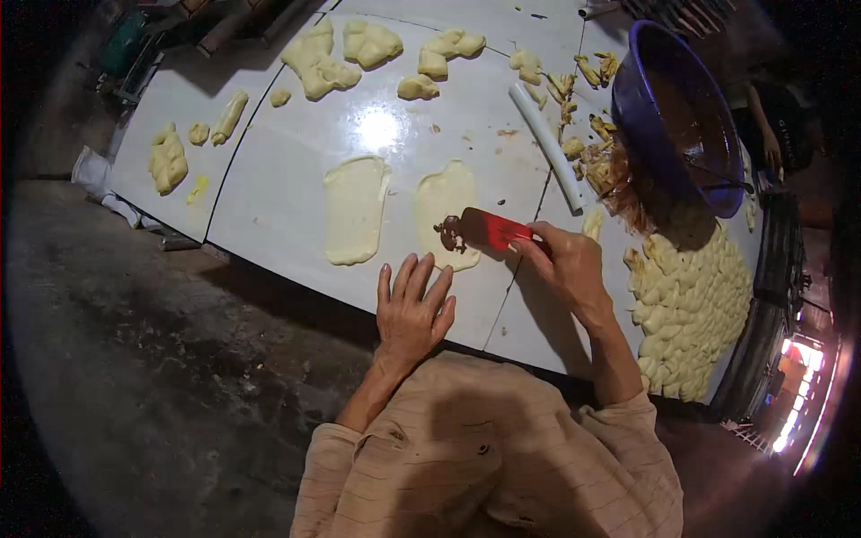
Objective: The person flattens dough pieces with a rolling pin, spreads chocolate filling onto them with a spatula, adds banana slices, rolls the dough into filled pastries by hand, and places them onto a baking tray.
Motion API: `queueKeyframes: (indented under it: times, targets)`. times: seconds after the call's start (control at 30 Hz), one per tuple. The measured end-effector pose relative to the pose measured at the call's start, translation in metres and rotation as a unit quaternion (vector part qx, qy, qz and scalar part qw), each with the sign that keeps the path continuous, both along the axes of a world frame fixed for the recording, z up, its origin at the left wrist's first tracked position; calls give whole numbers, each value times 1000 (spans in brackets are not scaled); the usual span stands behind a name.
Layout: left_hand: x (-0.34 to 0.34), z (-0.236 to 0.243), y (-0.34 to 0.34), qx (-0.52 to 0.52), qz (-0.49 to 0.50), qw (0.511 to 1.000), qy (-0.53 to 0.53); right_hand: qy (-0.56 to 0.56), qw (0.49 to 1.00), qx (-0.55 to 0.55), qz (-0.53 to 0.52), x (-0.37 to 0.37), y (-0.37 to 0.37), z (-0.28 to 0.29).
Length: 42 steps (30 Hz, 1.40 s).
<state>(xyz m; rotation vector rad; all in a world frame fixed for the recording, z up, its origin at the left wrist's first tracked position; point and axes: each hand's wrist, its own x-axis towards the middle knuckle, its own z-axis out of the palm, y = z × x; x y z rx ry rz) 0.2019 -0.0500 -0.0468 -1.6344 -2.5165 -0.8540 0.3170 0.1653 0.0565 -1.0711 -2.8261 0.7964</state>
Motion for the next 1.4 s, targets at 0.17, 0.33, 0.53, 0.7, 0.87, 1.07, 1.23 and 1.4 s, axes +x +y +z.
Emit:
queueKeyframes:
  times: [0.17, 0.33, 0.53, 0.7, 0.87, 1.07, 1.23, 1.4]
  targets:
    - [-2, 5, 4, 8, -21, 999, -43, 43, 997, 57, 33, 1, -4, -9]
    - [-6, 9, 6, -4, -15, 999, -45, 76, 995, -53, -23, -14, -4, 2]
    - [-25, 26, -5, -44, 16, 998, -46, 74, 991, -113, -5, -54, -21, 3]
    - [-59, 16, -17, -97, 49, 994, -4, 80, 986, -112, 92, -99, -47, -6]
    - [-88, 13, -27, -179, 81, 980, 7, 11, 984, -142, 109, -122, -60, 15]
    - [-102, 17, -23, -189, 89, 978, -5, 45, 991, -124, 38, -108, -51, 11]
    - [-102, 18, -27, -187, 81, 979, 2, 29, 994, -101, 7, -102, -50, 8]
    - [-95, 18, -50, -201, 80, 976, -30, 19, 991, -86, 104, -106, -57, 7]
